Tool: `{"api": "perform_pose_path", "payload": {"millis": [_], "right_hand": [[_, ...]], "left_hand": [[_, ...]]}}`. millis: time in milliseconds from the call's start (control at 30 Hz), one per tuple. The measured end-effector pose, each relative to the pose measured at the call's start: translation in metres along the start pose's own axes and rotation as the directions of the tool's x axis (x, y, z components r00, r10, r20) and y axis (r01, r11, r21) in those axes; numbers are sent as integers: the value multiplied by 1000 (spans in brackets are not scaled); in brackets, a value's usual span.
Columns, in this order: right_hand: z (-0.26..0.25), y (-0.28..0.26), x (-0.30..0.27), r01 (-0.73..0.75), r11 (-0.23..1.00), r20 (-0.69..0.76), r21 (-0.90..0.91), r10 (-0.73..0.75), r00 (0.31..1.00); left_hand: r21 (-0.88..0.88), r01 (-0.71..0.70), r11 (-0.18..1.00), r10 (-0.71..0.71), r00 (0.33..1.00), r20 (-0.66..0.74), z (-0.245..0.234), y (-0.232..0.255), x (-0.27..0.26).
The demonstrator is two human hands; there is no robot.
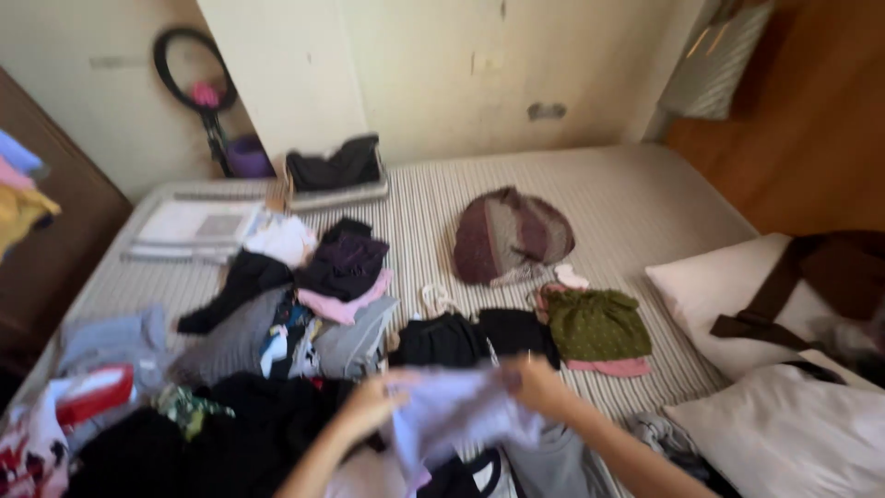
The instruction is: Folding various items of laundry on a bed and organizing them into a wooden closet.
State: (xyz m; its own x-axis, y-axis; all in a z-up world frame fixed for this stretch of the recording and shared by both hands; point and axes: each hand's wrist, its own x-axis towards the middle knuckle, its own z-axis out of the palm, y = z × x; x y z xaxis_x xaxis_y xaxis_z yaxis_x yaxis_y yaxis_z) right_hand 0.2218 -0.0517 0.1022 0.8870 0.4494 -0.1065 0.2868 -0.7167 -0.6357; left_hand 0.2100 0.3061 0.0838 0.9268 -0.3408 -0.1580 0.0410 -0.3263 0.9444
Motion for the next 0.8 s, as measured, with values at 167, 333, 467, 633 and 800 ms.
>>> {"api": "perform_pose_path", "payload": {"millis": [167,333,467,633,800], "right_hand": [[-30,-22,71,39,994,-338,106,0,941],[4,36,102,40,995,-230,91,-18,973],[62,65,105,-133,985,83,-107,142,986],[161,113,106,-136,980,-10,-143,136,991],[189,81,119,-479,763,-212,434,603,769]], "left_hand": [[202,219,955,-159,948,-276,-37,69,14],[-7,-161,987,157,971,-181,-40,-52,51],[250,314,916,-269,942,-201,-18,-108,24],[773,257,580,-188,966,-180,13,-46,-48],[566,-4,824,175,953,-248,53,-100,-44]]}}
